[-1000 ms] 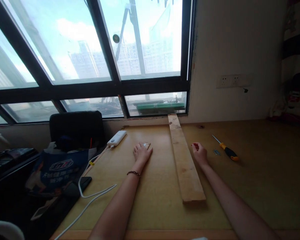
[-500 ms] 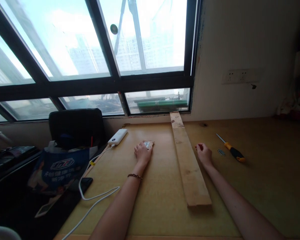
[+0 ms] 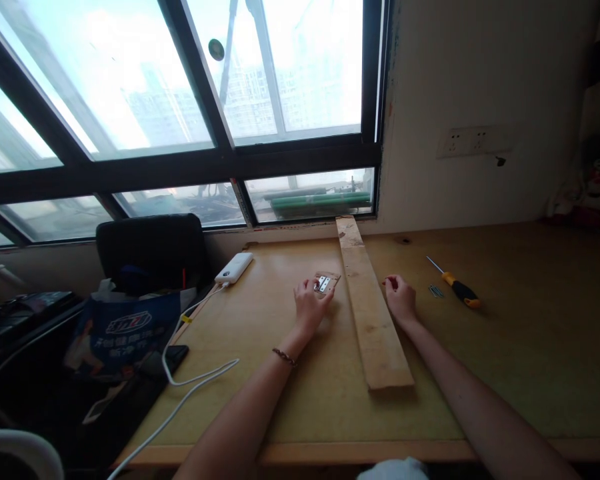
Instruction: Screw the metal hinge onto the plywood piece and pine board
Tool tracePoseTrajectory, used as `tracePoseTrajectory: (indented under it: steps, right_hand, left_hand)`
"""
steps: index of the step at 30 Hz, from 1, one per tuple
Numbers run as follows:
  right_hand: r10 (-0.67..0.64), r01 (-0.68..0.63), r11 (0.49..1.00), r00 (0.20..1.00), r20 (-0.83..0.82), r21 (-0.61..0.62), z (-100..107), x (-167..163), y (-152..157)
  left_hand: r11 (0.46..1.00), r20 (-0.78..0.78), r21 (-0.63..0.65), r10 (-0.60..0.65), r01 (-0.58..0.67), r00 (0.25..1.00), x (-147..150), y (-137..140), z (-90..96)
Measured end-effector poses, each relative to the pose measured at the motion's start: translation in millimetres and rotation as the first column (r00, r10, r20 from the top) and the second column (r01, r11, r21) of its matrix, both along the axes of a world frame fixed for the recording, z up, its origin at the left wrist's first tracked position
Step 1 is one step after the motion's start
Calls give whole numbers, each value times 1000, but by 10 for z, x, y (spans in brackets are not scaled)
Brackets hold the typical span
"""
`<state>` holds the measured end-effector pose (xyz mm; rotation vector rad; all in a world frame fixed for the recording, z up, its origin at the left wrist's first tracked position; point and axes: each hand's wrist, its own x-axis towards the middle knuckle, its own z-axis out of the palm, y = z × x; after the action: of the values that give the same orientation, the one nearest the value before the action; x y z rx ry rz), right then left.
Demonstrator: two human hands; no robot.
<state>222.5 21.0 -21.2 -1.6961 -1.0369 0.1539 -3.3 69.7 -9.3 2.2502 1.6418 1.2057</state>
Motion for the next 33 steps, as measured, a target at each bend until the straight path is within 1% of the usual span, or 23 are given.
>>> tracePoseTrajectory:
  steps: [2, 4, 5, 6, 8, 11, 14, 17, 21, 23, 24, 25, 26, 27, 28, 30, 31, 32, 33]
  right_hand:
    - [-10, 8, 999, 999, 39, 52, 157, -91, -95]
    - [32, -39, 993, 997, 63, 110, 316, -190, -206]
    - [71, -77, 990, 996, 57, 120, 383, -240, -261]
    - [119, -122, 986, 992, 35, 114, 437, -290, -310]
    - [218, -215, 975, 975, -36, 62, 501, -384, -385]
    - [313, -315, 949, 935, -166, 12, 499, -501, -425]
    - [329, -332, 943, 915, -232, 26, 448, -576, -411]
    - [337, -337, 940, 894, -294, 51, 394, -603, -378]
    - [403, -377, 914, 807, -432, 150, 334, -585, -326]
    - [431, -375, 902, 761, -486, 214, 324, -572, -309]
    - [450, -379, 893, 734, -508, 243, 327, -569, -306]
    - [474, -390, 881, 706, -527, 269, 334, -570, -308]
    - [499, -404, 867, 678, -540, 293, 345, -574, -313]
    - [525, -421, 851, 651, -549, 315, 357, -581, -321]
    - [550, -439, 835, 628, -551, 333, 368, -591, -330]
    - [585, -470, 810, 604, -542, 351, 381, -614, -344]
    - [592, -481, 804, 602, -535, 349, 382, -624, -348]
    - [594, -488, 803, 606, -529, 343, 378, -631, -348]
    - [590, -488, 806, 613, -525, 335, 371, -635, -345]
  left_hand:
    - [998, 43, 15, -68, 67, 997, 87, -126, 31]
    - [992, 85, 30, -124, 122, 989, 165, -241, 66]
    - [989, 106, 40, -148, 145, 983, 198, -294, 83]
    - [985, 125, 52, -172, 166, 977, 228, -343, 99]
    - [976, 160, 79, -214, 203, 964, 277, -433, 121]
    - [962, 188, 118, -265, 246, 946, 328, -543, 127]
    - [944, 175, 162, -314, 287, 933, 360, -621, 116]
    - [930, 131, 189, -341, 314, 931, 376, -665, 104]
    - [926, 96, 192, -349, 326, 932, 387, -687, 88]
    - [930, 157, 171, -352, 326, 923, 396, -684, 79]
    - [934, 226, 152, -352, 324, 908, 404, -678, 76]
    - [938, 321, 124, -348, 325, 881, 413, -669, 73]
    - [937, 435, 83, -340, 339, 833, 424, -656, 70]
    - [925, 555, 27, -329, 379, 764, 435, -641, 68]
    - [896, 664, -40, -307, 443, 682, 445, -624, 66]
    - [798, 816, -160, -224, 581, 532, 457, -594, 62]
    - [753, 854, -202, -177, 626, 489, 458, -584, 63]
    - [726, 872, -232, -139, 647, 469, 454, -578, 65]
    - [719, 878, -251, -114, 648, 466, 447, -578, 71]
